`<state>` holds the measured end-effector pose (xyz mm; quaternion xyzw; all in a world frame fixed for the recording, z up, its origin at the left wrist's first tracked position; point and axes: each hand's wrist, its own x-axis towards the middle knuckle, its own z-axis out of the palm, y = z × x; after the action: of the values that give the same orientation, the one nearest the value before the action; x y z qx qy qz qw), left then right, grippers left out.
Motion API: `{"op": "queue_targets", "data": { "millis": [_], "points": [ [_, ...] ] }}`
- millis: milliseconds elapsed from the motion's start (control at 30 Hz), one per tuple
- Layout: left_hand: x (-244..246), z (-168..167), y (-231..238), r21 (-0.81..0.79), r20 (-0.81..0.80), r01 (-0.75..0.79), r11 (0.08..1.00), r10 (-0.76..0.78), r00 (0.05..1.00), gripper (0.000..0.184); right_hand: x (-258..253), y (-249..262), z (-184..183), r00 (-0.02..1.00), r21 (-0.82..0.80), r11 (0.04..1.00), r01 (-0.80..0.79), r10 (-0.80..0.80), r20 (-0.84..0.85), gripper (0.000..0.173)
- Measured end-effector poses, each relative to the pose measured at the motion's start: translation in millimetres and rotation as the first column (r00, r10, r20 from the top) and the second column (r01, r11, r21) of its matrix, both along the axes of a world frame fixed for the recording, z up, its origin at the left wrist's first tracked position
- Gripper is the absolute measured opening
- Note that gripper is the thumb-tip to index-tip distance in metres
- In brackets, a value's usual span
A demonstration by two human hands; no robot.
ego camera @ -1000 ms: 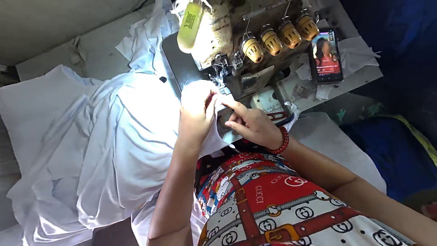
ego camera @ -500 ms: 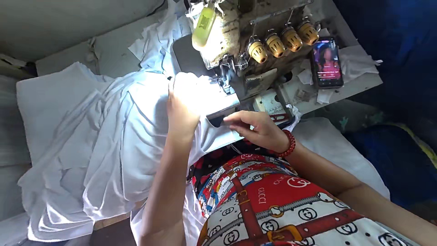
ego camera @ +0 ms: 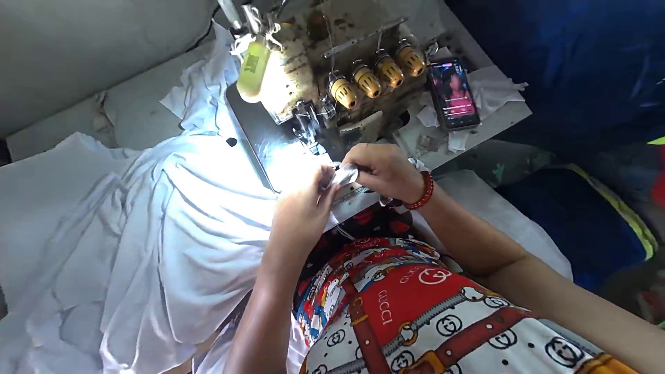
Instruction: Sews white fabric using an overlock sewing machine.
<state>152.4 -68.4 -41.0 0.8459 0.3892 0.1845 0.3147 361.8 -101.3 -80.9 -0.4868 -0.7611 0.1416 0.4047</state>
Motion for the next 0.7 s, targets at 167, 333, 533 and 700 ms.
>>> {"op": "queue_targets", "data": {
  "millis": [167, 333, 533, 700],
  "points": [
    [2.0, 4.0, 3.7, 0.039, -0.034, 0.048, 0.998, -0.047, 0.998, 0.02, -9.7, -18.5, -2.0, 0.962, -0.073, 0.996, 0.046, -0.064, -0.266, 0.026],
    [-12.2, 11.8, -4.8, 0.017, 0.039, -0.036, 0.999, 0.035, 0.999, 0.017, -31.6, -32.3, -2.7, 0.697, -0.244, 0.943, -0.228, -0.018, -0.717, 0.054],
    [-24.2, 3.6, -11.6, -0.046, 0.153, -0.012, 0.999, 0.019, 0.988, 0.034, -46.9, -25.8, 9.9, 0.723, -0.186, 0.949, -0.253, 0.058, -0.688, 0.01],
    [-27.0, 3.7, -7.8, -0.037, 0.285, 0.006, 0.999, 0.005, 0.959, 0.026, -42.0, -29.7, 11.1, 0.724, -0.229, 0.935, -0.272, 0.042, -0.689, 0.011]
  ]
}}
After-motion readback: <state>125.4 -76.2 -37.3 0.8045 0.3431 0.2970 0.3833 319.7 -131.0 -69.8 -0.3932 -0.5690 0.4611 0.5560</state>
